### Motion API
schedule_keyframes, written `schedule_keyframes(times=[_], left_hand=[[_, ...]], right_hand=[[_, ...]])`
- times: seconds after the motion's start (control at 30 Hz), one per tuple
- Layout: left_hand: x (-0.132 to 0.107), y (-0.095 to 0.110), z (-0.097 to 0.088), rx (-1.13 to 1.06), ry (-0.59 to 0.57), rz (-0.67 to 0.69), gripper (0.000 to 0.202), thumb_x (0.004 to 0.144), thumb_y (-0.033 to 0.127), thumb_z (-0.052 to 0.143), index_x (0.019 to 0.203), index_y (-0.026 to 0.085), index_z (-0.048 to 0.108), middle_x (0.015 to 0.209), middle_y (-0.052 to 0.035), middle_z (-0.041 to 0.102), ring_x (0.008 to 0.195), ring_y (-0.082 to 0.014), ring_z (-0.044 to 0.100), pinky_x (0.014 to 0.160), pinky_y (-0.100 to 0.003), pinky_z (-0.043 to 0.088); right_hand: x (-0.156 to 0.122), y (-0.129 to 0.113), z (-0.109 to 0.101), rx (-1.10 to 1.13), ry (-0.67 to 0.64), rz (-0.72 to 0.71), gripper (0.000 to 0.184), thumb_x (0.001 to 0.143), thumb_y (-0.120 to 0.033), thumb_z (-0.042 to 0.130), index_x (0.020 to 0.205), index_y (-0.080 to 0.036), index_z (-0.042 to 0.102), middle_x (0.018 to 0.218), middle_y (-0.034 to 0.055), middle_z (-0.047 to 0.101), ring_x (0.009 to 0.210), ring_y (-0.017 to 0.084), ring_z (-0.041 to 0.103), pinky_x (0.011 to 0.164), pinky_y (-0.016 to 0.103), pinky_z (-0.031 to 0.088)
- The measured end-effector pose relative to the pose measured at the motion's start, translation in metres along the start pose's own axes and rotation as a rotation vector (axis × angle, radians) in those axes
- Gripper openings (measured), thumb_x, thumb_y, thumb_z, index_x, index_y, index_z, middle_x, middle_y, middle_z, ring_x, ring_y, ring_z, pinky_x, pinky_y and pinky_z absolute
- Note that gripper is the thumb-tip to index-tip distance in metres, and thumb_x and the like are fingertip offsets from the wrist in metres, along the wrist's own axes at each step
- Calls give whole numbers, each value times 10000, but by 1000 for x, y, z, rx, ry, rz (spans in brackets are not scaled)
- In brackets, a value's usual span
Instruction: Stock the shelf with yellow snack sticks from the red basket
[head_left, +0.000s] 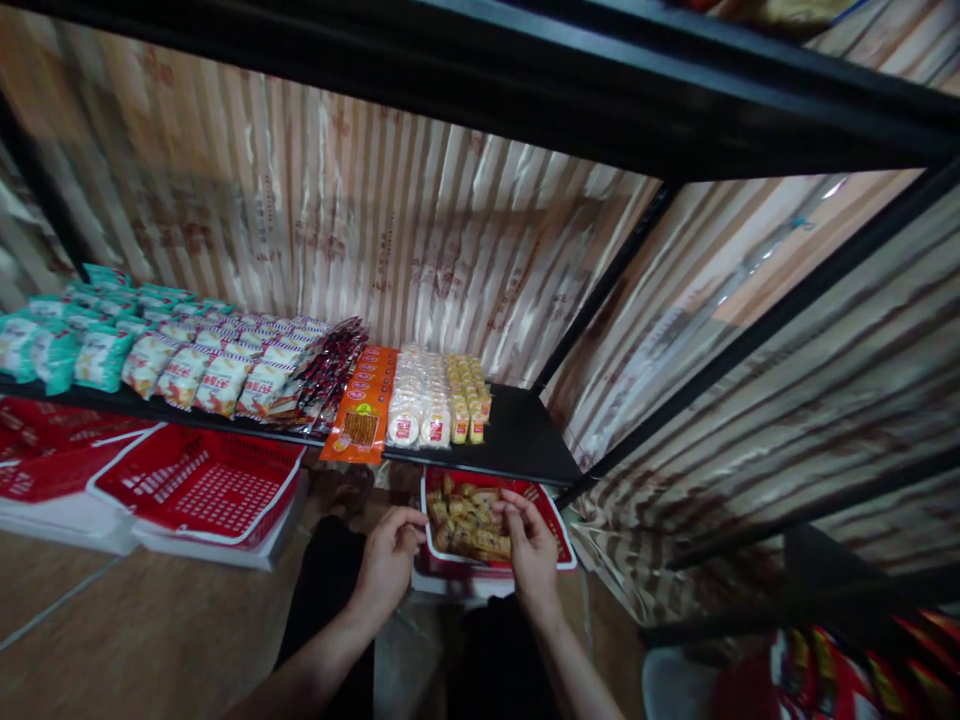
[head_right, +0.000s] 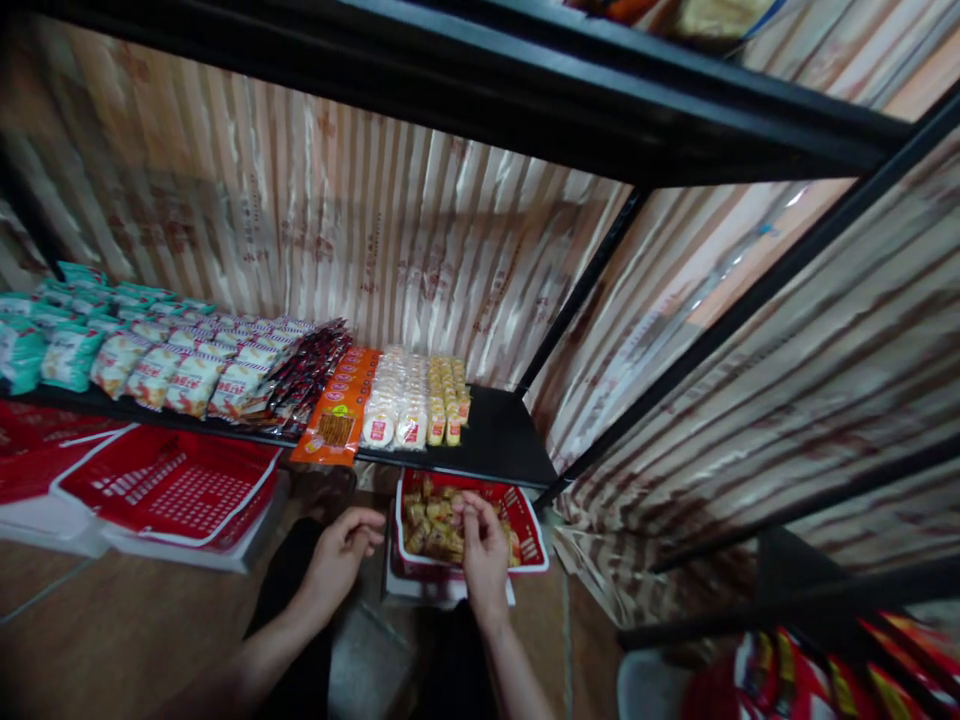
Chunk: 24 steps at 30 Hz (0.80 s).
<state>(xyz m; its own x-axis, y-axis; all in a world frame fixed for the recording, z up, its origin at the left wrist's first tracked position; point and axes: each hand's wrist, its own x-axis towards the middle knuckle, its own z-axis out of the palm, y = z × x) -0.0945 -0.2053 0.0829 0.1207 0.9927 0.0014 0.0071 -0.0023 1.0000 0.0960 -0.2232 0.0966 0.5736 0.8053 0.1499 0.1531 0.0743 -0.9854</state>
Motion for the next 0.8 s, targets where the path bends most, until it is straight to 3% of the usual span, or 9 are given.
schedule_keyframes(times=[0.17, 0.33, 0.6, 0.8], left_hand=[[-1, -10, 28, 18, -50, 10, 231, 712, 175, 394, 786, 162, 613, 758, -28, 620, 663, -129, 607, 585, -223, 471], [7, -4, 45, 6, -59, 21, 225, 698, 188, 392, 759, 162, 607, 744, -28, 609, 662, -140, 608, 595, -243, 475], [39, 13, 54, -29, -41, 17, 236, 693, 228, 386, 778, 159, 595, 670, -20, 593, 594, -135, 576, 570, -243, 456], [89, 0, 67, -85, 36, 8, 244, 654, 279, 414, 755, 166, 605, 685, -33, 613, 644, -164, 591, 587, -263, 458]], right_hand=[[6, 16, -29, -1, 68, 27, 389, 675, -491, 595, 911, -183, 619, 754, 42, 662, 631, 173, 577, 615, 313, 470], [20, 11, -41, 17, 72, 27, 379, 670, -486, 608, 893, -179, 619, 752, 37, 655, 642, 167, 575, 626, 303, 473], [61, 7, -32, 64, 3, -3, 398, 661, -475, 633, 919, -171, 620, 708, 28, 654, 614, 154, 573, 605, 280, 476], [98, 22, -13, -17, -52, 41, 462, 628, -528, 638, 899, -154, 634, 713, 46, 668, 600, 159, 587, 557, 256, 475]])
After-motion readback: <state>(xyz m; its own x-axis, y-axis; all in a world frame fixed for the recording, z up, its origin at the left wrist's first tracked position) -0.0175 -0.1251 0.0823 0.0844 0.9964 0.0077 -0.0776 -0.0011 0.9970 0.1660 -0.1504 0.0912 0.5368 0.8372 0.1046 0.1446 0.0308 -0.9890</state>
